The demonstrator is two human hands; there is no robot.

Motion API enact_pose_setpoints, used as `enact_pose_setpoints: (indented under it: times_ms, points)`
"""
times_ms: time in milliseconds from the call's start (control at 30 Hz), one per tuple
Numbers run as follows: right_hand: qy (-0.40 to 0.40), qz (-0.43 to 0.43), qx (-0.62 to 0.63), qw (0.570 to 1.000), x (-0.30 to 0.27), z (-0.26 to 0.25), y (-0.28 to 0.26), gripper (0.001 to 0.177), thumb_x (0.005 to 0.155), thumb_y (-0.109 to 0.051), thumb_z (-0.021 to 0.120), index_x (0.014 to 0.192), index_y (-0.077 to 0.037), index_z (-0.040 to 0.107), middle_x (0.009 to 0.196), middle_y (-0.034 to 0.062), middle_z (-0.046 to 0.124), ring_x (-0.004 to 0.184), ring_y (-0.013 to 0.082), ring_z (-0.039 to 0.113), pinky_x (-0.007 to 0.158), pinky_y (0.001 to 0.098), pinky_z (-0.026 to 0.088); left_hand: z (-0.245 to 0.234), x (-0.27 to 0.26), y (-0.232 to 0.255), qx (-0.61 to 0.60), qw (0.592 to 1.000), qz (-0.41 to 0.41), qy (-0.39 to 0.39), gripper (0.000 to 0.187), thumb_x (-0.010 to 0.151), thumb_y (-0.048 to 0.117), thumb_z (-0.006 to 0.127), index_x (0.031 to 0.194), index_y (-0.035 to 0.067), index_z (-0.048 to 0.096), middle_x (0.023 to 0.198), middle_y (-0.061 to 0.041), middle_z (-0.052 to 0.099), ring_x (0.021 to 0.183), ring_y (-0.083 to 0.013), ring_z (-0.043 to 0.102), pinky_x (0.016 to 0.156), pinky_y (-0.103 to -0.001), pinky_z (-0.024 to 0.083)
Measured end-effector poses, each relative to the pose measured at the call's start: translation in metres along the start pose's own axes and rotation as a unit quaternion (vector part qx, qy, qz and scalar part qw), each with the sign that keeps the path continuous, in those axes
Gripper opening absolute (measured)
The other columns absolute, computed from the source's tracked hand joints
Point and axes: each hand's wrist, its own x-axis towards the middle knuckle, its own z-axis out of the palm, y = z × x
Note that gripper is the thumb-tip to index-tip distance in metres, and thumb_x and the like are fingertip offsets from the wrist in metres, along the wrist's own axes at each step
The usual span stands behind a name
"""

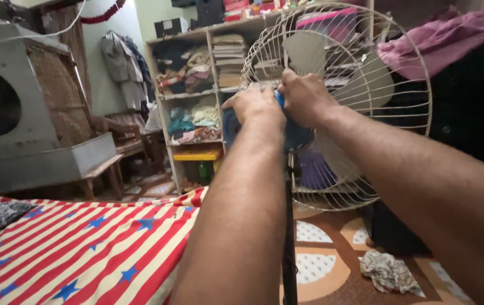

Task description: The person uses a screwdriver to loosen and tighten screws on the back housing of a standing electric fan. They repeatedly adjust the fan head and work on the motor housing while holding the fan steady with the other hand.

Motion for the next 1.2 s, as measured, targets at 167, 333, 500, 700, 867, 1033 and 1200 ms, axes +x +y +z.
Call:
enact_pose_setpoints:
  times_ms: [167, 333, 500, 700, 867, 1033, 1200]
  points:
    - [0.011, 0.018, -0.016, 1.000, -0.003, 0.002, -0.003, 0.022, 0.096, -0.022, 0.063, 0.102, -0.002, 0.061, 0.086, 0.0305, 0.069, 0.089, 0.0500, 0.068, 0.082, 0.0565, 0.052, -0.012, -0.015, -0.005, -0.010, 1.000, 0.000, -0.004, 0.099, 0.079, 0.051, 0.084, 0.159, 0.025, 0.034, 0.157, -0.010, 0.046, 0.144, -0.0318, 0.045, 0.109, -0.068, 0.040]
    - [0.027, 0.039, -0.024, 0.999, -0.003, 0.005, -0.003, 0.017, 0.096, -0.019, 0.062, 0.103, -0.004, 0.062, 0.091, 0.0277, 0.071, 0.092, 0.0484, 0.068, 0.084, 0.0552, 0.052, -0.024, -0.039, -0.015, 0.009, 0.999, 0.034, -0.020, 0.118, 0.061, 0.047, 0.096, 0.158, 0.017, 0.036, 0.153, -0.010, 0.050, 0.142, -0.0304, 0.048, 0.110, -0.056, 0.044]
    - [0.012, 0.100, -0.046, 0.994, -0.003, 0.008, -0.005, 0.014, 0.097, -0.017, 0.061, 0.105, -0.005, 0.063, 0.098, 0.0242, 0.073, 0.099, 0.0458, 0.068, 0.090, 0.0529, 0.051, -0.029, -0.055, -0.026, -0.014, 0.998, 0.056, -0.023, 0.108, 0.056, 0.037, 0.091, 0.152, 0.014, 0.048, 0.143, -0.008, 0.064, 0.136, -0.0242, 0.060, 0.109, -0.040, 0.050]
    - [0.011, 0.121, -0.060, 0.991, -0.012, 0.005, -0.004, 0.019, 0.097, -0.019, 0.063, 0.108, -0.005, 0.065, 0.099, 0.0259, 0.072, 0.100, 0.0448, 0.069, 0.090, 0.0512, 0.052, -0.022, -0.051, -0.036, -0.087, 0.994, 0.072, -0.004, 0.140, 0.054, 0.039, 0.097, 0.163, 0.006, 0.016, 0.141, -0.012, 0.062, 0.132, -0.0274, 0.059, 0.106, -0.042, 0.050]
    - [0.032, 0.151, -0.056, 0.986, -0.024, -0.004, -0.007, 0.021, 0.098, -0.023, 0.064, 0.107, -0.003, 0.065, 0.101, 0.0264, 0.071, 0.099, 0.0437, 0.068, 0.086, 0.0504, 0.051, 0.003, -0.030, -0.036, -0.117, 0.989, 0.085, 0.024, 0.136, 0.055, 0.040, 0.098, 0.164, 0.020, 0.020, 0.155, -0.010, 0.048, 0.144, -0.0306, 0.046, 0.114, -0.049, 0.042]
    - [-0.027, 0.242, 0.018, 0.970, -0.058, -0.010, -0.001, 0.028, 0.101, -0.032, 0.061, 0.103, -0.005, 0.066, 0.094, 0.0212, 0.073, 0.089, 0.0351, 0.071, 0.080, 0.0470, 0.053, 0.011, -0.016, -0.025, -0.103, 0.991, 0.067, 0.049, 0.114, 0.071, 0.053, 0.084, 0.163, 0.030, 0.021, 0.171, -0.007, 0.017, 0.158, -0.0385, 0.019, 0.117, -0.069, 0.034]
    - [-0.116, 0.192, -0.072, 0.972, -0.093, -0.017, 0.008, 0.030, 0.100, -0.033, 0.063, 0.102, -0.003, 0.067, 0.099, 0.0226, 0.071, 0.094, 0.0351, 0.069, 0.082, 0.0458, 0.053, -0.006, -0.036, -0.049, -0.083, 0.989, 0.125, -0.011, 0.142, 0.053, 0.060, 0.099, 0.163, 0.014, 0.023, 0.173, -0.017, 0.006, 0.151, -0.0367, 0.033, 0.117, -0.045, 0.042]
